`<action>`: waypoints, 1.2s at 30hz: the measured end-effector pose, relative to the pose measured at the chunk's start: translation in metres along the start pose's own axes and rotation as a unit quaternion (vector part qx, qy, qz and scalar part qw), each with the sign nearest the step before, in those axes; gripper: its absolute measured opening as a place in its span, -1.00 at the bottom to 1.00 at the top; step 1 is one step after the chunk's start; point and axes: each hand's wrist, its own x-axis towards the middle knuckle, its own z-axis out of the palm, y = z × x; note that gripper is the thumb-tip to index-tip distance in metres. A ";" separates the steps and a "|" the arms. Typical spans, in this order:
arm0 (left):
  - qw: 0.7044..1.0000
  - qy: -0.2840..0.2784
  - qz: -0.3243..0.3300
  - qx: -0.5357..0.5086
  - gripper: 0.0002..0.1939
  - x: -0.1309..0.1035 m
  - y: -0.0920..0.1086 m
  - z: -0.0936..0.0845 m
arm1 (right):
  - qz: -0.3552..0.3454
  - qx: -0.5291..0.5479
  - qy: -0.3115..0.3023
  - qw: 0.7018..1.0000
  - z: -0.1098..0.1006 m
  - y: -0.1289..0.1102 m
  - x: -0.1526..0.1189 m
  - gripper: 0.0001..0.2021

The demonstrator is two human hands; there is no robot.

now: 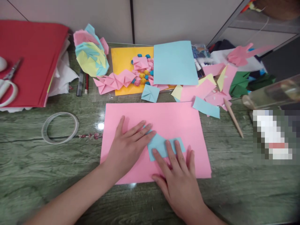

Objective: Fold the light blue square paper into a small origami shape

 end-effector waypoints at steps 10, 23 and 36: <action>1.000 0.016 0.002 0.011 -0.67 0.002 0.001 0.001 | -0.003 -0.006 -0.004 1.000 -0.001 0.000 0.001 -0.41; 1.000 0.014 0.002 0.003 -0.65 0.002 0.001 0.000 | 0.000 0.009 -0.005 1.000 -0.002 0.000 0.001 -0.43; 1.000 0.005 -0.001 0.019 -0.67 0.001 0.001 0.001 | -0.002 0.006 -0.003 1.000 -0.003 0.001 0.001 -0.42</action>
